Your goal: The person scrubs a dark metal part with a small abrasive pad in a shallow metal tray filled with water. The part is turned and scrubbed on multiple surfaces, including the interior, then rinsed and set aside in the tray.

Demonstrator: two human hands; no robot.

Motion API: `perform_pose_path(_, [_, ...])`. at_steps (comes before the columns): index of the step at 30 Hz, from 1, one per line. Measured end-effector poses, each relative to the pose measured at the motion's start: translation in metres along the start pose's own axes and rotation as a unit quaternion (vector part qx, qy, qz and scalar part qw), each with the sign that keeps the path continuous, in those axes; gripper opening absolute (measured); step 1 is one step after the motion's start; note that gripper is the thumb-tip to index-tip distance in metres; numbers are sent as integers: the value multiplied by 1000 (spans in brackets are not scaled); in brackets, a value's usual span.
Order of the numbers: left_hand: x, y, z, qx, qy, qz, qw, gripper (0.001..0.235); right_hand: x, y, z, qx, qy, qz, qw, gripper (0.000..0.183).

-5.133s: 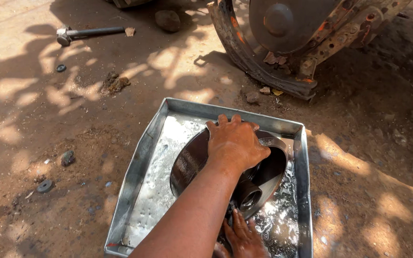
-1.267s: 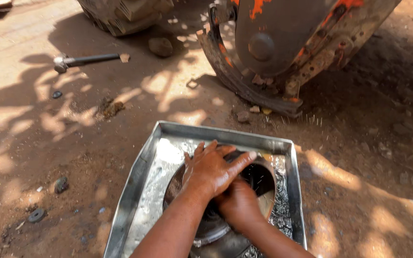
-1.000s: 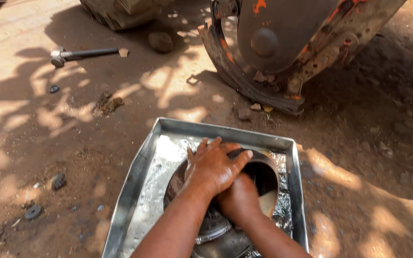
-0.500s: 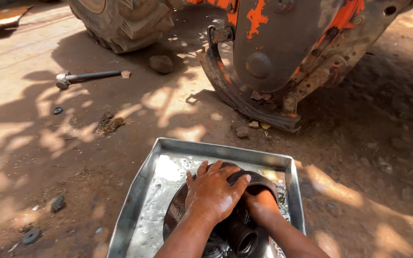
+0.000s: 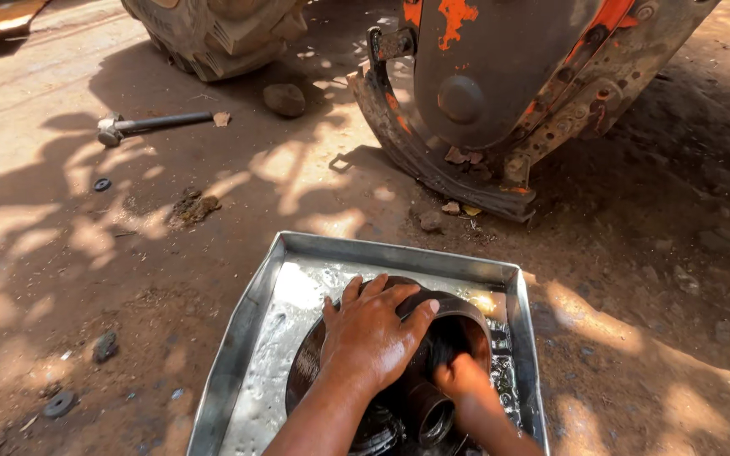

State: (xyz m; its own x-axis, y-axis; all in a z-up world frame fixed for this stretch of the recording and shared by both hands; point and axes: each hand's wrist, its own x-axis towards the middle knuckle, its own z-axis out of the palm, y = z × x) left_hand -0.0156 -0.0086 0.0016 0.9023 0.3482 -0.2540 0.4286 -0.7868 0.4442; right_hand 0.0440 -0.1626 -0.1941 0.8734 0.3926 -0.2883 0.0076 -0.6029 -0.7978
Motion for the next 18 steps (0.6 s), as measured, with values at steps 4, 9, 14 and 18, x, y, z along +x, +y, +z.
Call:
perform_pose_path(4, [-5,4,5,13,11,0,1000,61,-30,34,53,-63,49,-137,987,39])
perform_pose_path(9, [-4,16,1,22,10,-1,1000,59,-49,2,114,-18,13,-241,970,39])
perform_pose_path(14, [-2,17,6,32,5,17,999,58,-57,-15,140,61,-33,-219,973,40])
perform_pose_path(18, [-3,21,6,10,0,14,1000,61,-45,3,118,28,-26,-260,965,41])
